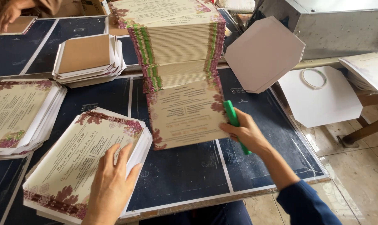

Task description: Applying adhesive to the edges of invitation cards and assembling them into stacks.

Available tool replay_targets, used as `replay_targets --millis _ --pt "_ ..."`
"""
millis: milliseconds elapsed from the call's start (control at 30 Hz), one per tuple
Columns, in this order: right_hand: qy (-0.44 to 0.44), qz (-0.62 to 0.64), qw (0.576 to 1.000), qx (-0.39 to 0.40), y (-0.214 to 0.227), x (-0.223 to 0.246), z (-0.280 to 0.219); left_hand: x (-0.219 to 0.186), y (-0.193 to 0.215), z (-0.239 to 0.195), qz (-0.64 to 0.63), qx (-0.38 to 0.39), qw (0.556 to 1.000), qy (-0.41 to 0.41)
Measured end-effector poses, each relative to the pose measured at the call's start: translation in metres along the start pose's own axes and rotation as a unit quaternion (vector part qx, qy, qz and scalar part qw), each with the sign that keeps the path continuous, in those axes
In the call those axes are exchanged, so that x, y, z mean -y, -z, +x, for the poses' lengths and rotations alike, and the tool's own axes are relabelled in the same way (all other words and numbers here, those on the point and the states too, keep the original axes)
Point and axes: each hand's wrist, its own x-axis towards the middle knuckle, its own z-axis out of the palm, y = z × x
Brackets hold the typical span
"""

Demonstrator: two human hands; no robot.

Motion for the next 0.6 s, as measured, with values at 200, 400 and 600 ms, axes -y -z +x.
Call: replay_targets --millis 200,400,600 --pt "0.086 -0.058 0.992 0.076 0.089 0.021 -0.047 -0.066 0.038 0.011 -0.228 -0.134 0.951 -0.163" --pt "0.01 0.017 0.999 0.05 0.108 -0.008 -0.056 -0.12 0.041 0.008 -0.557 0.361 0.748 0.02" --pt "-0.019 -0.658 0.72 -0.219 0.101 -0.111 -0.065 -0.143 0.104 0.086 -0.636 0.041 0.77 -0.022"
